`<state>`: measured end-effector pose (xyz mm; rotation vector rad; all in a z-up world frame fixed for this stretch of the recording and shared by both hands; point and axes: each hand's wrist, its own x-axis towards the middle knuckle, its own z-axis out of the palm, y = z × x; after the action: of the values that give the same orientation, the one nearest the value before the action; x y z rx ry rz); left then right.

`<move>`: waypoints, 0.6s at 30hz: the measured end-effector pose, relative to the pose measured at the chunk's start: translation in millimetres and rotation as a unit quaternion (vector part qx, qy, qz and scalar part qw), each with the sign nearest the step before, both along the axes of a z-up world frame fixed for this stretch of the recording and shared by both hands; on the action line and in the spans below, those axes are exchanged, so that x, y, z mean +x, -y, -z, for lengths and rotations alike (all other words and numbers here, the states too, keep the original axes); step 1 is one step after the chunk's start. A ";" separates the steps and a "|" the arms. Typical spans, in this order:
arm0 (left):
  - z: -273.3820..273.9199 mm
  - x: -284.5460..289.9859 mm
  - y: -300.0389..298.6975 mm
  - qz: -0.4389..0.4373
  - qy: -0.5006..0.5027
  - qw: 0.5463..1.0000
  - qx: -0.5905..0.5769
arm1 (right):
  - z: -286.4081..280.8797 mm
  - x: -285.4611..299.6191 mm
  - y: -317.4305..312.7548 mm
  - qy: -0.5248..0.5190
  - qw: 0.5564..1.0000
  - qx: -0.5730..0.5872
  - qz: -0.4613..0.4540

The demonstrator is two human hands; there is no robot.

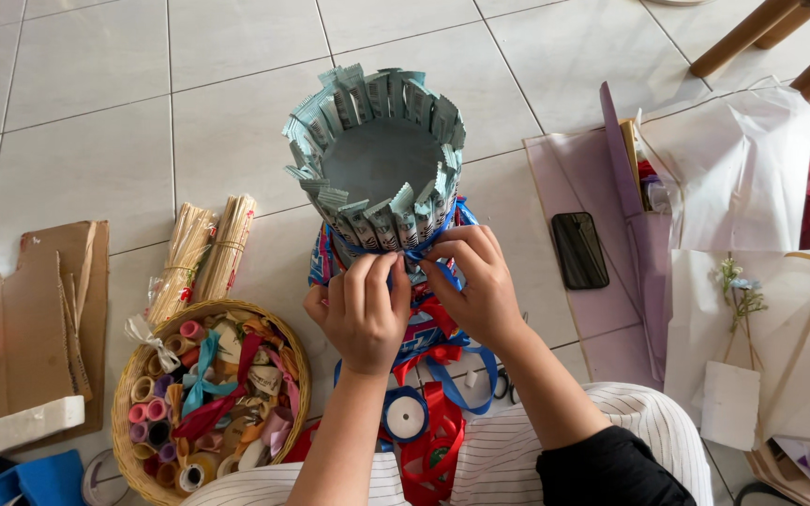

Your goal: The person assembles a decorative gift by hand, tying blue and red ribbons around a cylindrical base decorated with folded paper bills and cutting tape with scissors.

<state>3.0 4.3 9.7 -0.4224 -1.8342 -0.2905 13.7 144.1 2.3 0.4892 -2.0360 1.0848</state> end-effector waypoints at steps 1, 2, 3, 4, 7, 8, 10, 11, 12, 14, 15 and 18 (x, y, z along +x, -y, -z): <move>-0.9 -0.2 -0.1 -0.004 -0.004 1.000 -0.005 | -0.1 0.3 0.1 0.002 1.000 0.001 0.001; -2.1 -0.7 -0.4 -0.007 -0.008 1.000 -0.009 | -0.4 0.1 0.0 0.004 1.000 0.002 0.003; -1.0 -1.1 -0.9 -0.008 -0.007 1.000 -0.010 | 0.4 0.5 -0.2 0.004 1.000 0.001 0.002; -0.2 -2.0 -1.5 -0.012 -0.005 1.000 -0.012 | 0.9 0.3 -0.6 0.004 1.000 0.003 0.003; 2.0 -3.4 -1.0 -0.017 -0.006 1.000 -0.022 | 3.7 -0.7 -0.9 0.003 1.000 0.004 0.004; 2.2 -3.8 -0.7 -0.018 -0.010 0.999 -0.030 | 4.4 -1.4 -1.0 0.001 1.000 0.003 0.006; 8.5 -4.9 -0.2 -0.013 -0.014 0.999 -0.034 | 2.8 -0.4 -0.6 0.006 1.000 0.004 0.007; 11.6 -5.4 0.0 -0.007 -0.018 0.999 -0.039 | 1.9 0.1 -0.5 0.012 1.000 0.005 0.009; 14.2 -5.9 -0.6 -0.009 -0.019 0.999 -0.039 | 2.1 -0.1 -0.6 0.011 1.000 0.005 0.007; 19.7 -6.9 -1.8 0.004 -0.020 0.999 -0.048 | 2.8 -0.2 -0.8 0.015 1.000 0.008 0.010; 21.5 -7.6 -1.3 0.003 -0.020 0.999 -0.048 | 3.3 -0.8 -1.0 0.015 1.000 0.008 0.009; 30.5 -7.0 1.5 0.018 -0.024 0.998 -0.063 | 4.7 -1.9 -1.0 0.014 1.000 0.007 0.011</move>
<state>-4.0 2.8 -20.8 -0.5457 -1.8043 -0.1870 11.8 145.2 -2.5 0.4616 -2.0699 1.0696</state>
